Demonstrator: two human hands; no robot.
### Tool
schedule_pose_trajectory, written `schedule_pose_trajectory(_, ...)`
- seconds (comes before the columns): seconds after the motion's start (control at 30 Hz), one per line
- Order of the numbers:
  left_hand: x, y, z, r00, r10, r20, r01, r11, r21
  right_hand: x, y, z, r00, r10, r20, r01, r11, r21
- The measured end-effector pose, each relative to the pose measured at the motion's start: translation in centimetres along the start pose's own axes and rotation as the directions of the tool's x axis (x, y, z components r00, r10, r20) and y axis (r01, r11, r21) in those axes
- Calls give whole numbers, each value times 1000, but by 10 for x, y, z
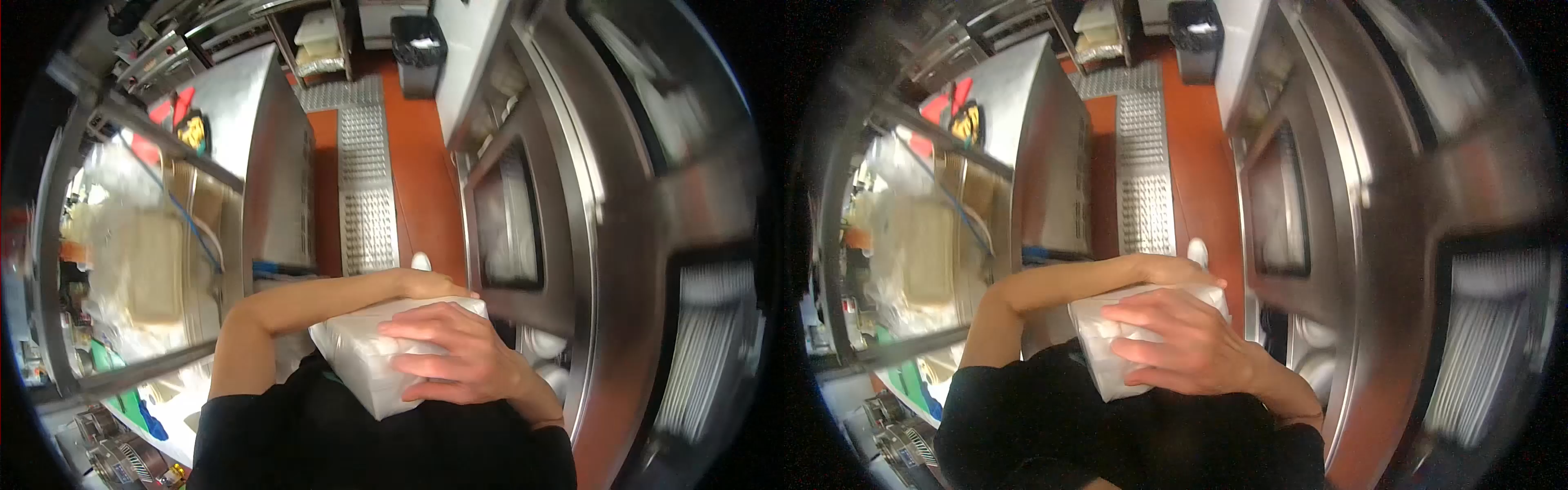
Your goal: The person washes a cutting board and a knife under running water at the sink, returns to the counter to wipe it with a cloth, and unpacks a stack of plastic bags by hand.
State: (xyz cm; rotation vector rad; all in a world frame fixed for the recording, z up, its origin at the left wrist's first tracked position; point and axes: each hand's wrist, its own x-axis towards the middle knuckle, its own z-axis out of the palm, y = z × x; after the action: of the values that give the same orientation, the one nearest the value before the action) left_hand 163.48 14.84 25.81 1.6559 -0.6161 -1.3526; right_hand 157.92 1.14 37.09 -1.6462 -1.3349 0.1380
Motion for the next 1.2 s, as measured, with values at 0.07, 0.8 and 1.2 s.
schedule_pose_trajectory(0.07,-4,6,-68,1000,-7,-26,7,1000,-6,49,44,-36,997,-66,31,65,997,39)
schedule_pose_trajectory(0.8,-191,-62,-663,880,109,-462,-140,990,-34,572,427,-177,886,-394,245,415,909,-39)
schedule_pose_trajectory(1.2,-277,-125,-918,637,-124,-761,-193,930,-313,835,653,-216,690,-596,411,413,790,453)
